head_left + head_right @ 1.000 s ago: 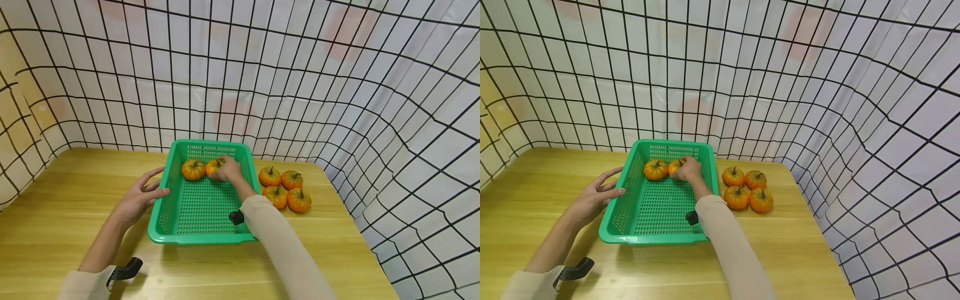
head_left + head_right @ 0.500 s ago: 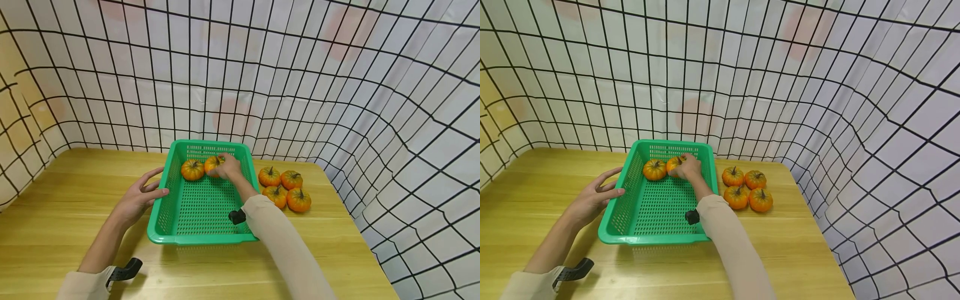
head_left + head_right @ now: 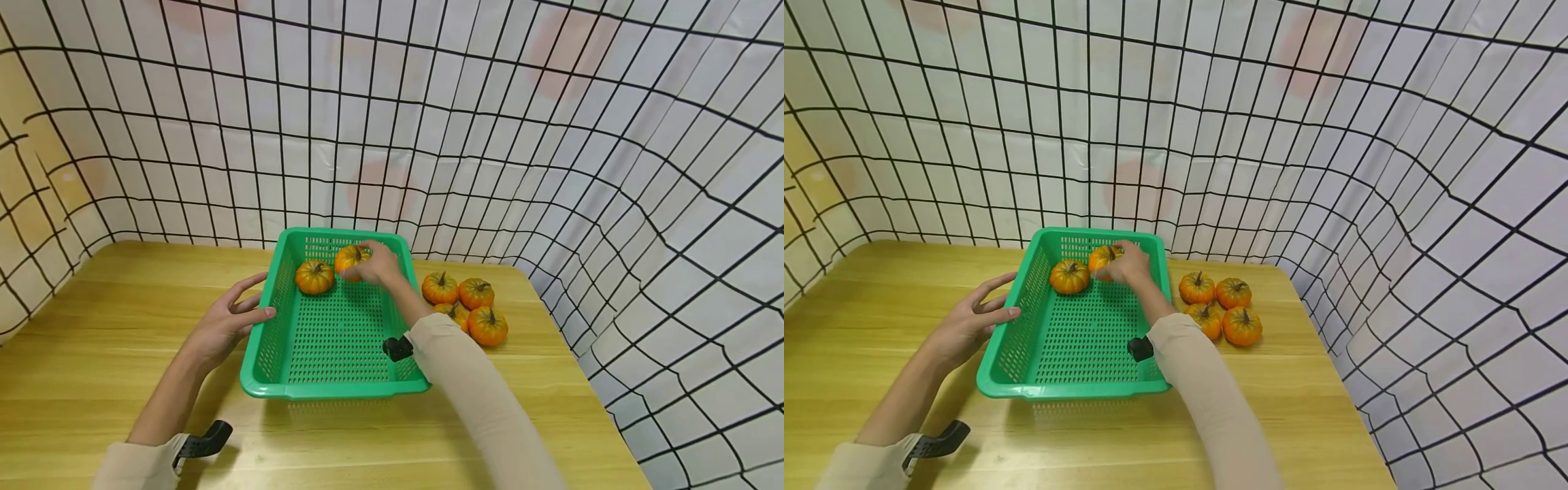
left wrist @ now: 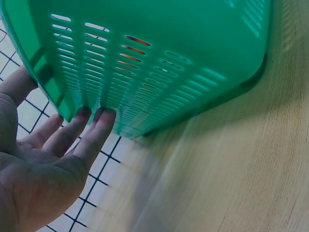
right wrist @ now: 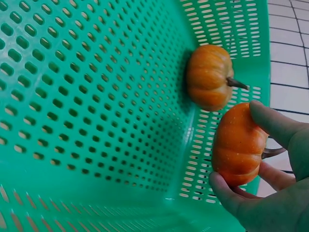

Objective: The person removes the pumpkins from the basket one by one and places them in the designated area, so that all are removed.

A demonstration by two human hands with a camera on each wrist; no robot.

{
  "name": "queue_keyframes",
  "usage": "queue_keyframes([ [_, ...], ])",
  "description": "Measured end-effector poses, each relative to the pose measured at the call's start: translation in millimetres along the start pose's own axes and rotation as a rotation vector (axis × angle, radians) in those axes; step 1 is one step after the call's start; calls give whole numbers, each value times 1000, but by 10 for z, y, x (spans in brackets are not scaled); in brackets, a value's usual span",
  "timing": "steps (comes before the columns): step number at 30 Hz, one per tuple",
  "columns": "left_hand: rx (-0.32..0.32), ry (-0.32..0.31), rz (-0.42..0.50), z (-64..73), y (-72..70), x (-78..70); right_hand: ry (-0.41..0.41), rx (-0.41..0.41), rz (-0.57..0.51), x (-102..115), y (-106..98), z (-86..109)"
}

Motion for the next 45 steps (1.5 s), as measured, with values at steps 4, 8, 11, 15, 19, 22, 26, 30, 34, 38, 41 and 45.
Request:
queue_keyframes([
  [4, 0, -1, -2, 7, -4, -2, -32, 15, -20, 46, -77, 45],
  [8, -2, -2, -3, 9, -8, -3, -59, 52, -34, 101, -167, 98],
  [11, -2, -4, 0, 10, -8, -3, -74, 86, -35, 138, -230, 124],
  [15, -2, -6, -1, 9, -10, -4, -97, 108, -19, 176, -309, 152],
  [19, -1, -11, -3, 4, -10, -10, -135, 112, -2, 201, -388, 199],
  [22, -4, -15, -4, 4, -11, -14, -162, 129, 13, 211, -441, 247],
  [26, -10, -20, -3, 12, -12, -12, -185, 147, 26, 210, -497, 320],
  [30, -8, -22, 5, 19, -12, -5, -202, 141, 18, 194, -565, 389],
  [34, -4, -17, 12, 20, -13, -4, -218, 117, 44, 162, -657, 451],
  [38, 0, -11, 9, 18, -14, -11, -236, 97, 83, 87, -750, 493],
  [41, 2, -12, 1, 14, -10, -18, -241, 90, 113, 10, -823, 534],
  [45, 4, -15, -2, 5, 3, -26, -228, 83, 126, -91, -927, 621],
])
Point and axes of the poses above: each hand's wrist, its own z-axis away from the middle knuckle, its own y-axis out of the palm, x = y × z, the point moved 1 cm from there along -z, towards the middle knuckle, and after that the axes turned 9 degrees about -y, right-handed, at the moved point
